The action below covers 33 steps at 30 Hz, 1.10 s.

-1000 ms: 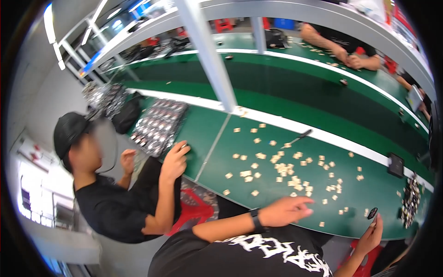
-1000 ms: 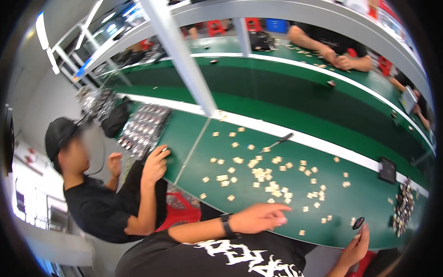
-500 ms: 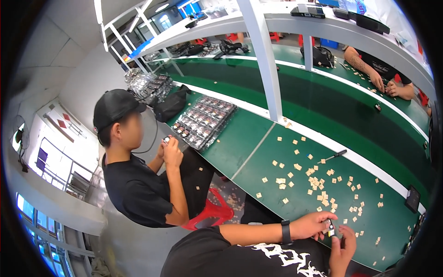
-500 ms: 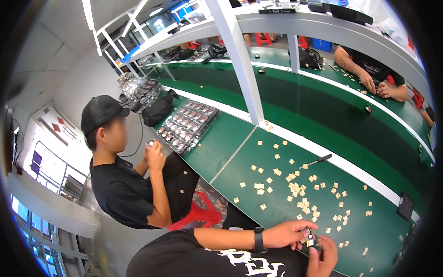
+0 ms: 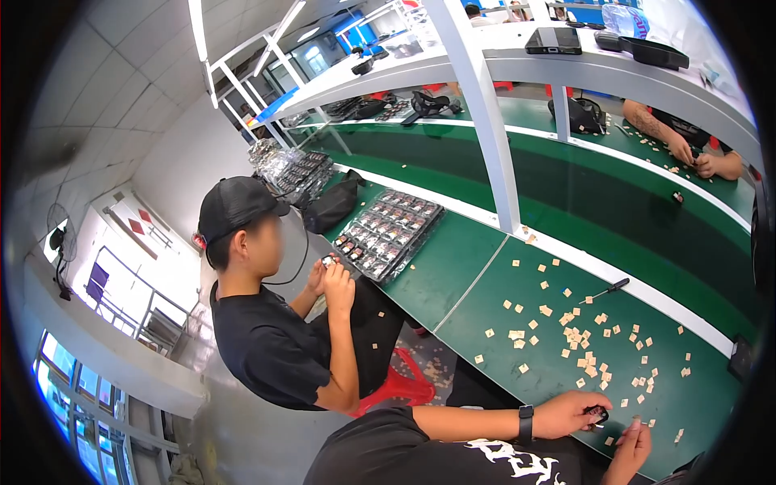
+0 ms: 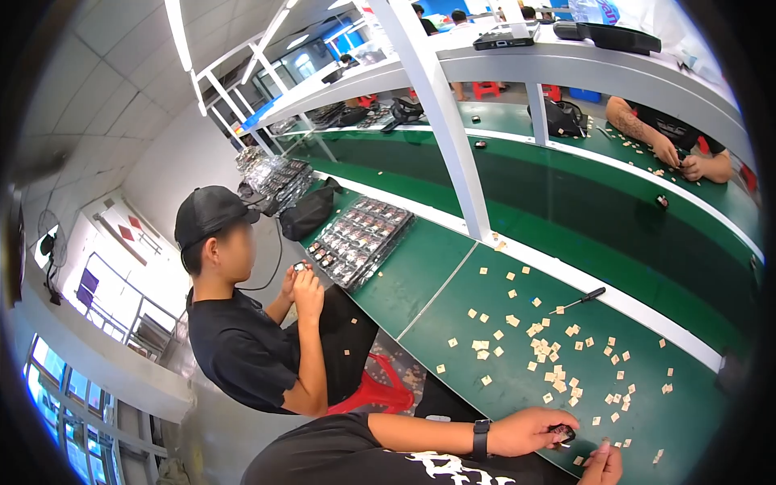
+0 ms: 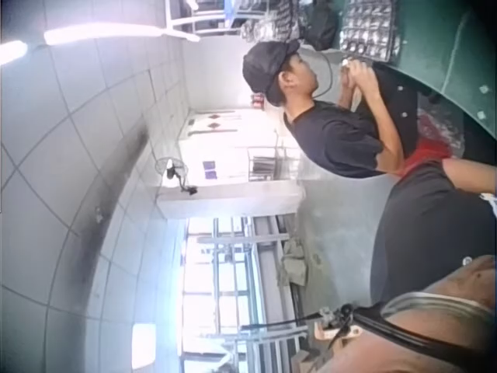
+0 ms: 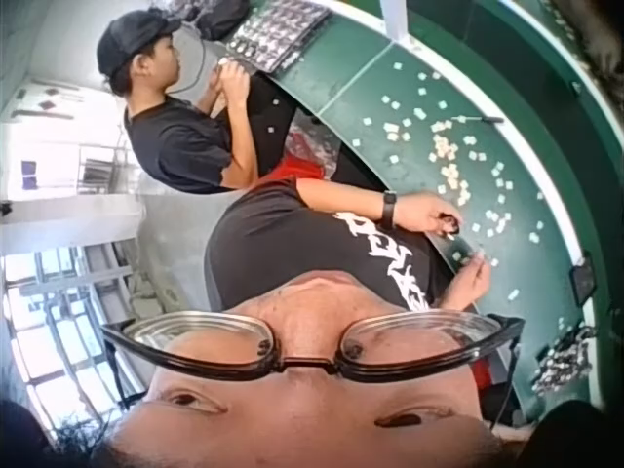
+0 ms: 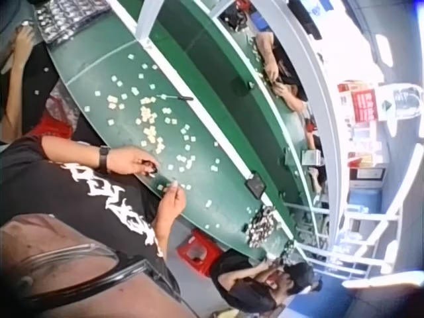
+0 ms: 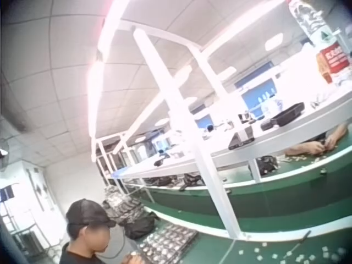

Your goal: Assembling small electronic components (possibly sensors or watch parts) at a factory workstation using tweezers.

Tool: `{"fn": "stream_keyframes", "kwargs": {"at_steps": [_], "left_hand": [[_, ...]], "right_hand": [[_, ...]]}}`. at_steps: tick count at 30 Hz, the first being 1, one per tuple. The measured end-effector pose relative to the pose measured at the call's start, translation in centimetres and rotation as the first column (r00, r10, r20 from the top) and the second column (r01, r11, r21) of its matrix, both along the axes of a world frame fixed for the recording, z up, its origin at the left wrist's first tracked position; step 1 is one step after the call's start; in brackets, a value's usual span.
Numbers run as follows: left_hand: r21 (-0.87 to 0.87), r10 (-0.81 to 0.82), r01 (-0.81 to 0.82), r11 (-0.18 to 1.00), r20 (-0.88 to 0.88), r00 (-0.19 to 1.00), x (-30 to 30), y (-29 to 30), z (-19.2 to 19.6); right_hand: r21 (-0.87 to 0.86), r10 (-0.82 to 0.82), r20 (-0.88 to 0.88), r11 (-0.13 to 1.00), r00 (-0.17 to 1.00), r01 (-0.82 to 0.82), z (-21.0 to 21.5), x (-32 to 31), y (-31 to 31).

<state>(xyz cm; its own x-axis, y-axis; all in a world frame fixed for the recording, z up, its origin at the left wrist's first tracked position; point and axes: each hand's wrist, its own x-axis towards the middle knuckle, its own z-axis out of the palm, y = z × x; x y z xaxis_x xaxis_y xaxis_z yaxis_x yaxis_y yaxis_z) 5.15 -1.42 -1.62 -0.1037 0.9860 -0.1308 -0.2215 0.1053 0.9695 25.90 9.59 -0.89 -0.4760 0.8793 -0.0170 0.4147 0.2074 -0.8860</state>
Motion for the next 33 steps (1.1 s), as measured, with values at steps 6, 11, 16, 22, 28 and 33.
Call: {"fn": "stream_keyframes", "kwargs": {"at_steps": [6,11,16,22,28,33], "left_hand": [[0.085,0.013,-0.008,0.996,-0.05,0.999,0.3,0.0,-0.7],[-0.097,-0.099,0.093,0.991,-0.057,0.993,-0.8,0.4,0.6],[-0.033,-0.06,0.061,0.998,0.029,0.998,-1.1,0.4,-1.1],[-0.024,-0.026,0.028,0.999,0.082,0.996,-0.7,0.2,-1.3],[-0.059,0.095,-0.087,0.994,0.132,0.987,0.6,-0.1,-2.4],[0.011,0.221,-0.222,0.975,-0.138,0.965,-0.5,0.1,-2.9]], "right_hand": [[-0.13,-0.318,-0.073,0.943,0.945,0.307,1.7,2.7,0.6],[0.068,-0.193,0.176,0.981,0.965,0.183,0.9,6.5,1.4],[0.038,-0.071,0.294,0.997,0.953,0.063,-5.9,14.0,5.2],[0.045,-0.083,-0.032,0.995,0.996,0.085,-0.3,4.5,-0.2],[-0.137,0.102,-0.124,0.983,0.987,-0.119,3.1,-0.4,-2.7],[-0.332,0.15,-0.13,0.925,0.98,-0.186,2.0,-4.1,-2.0]]}}
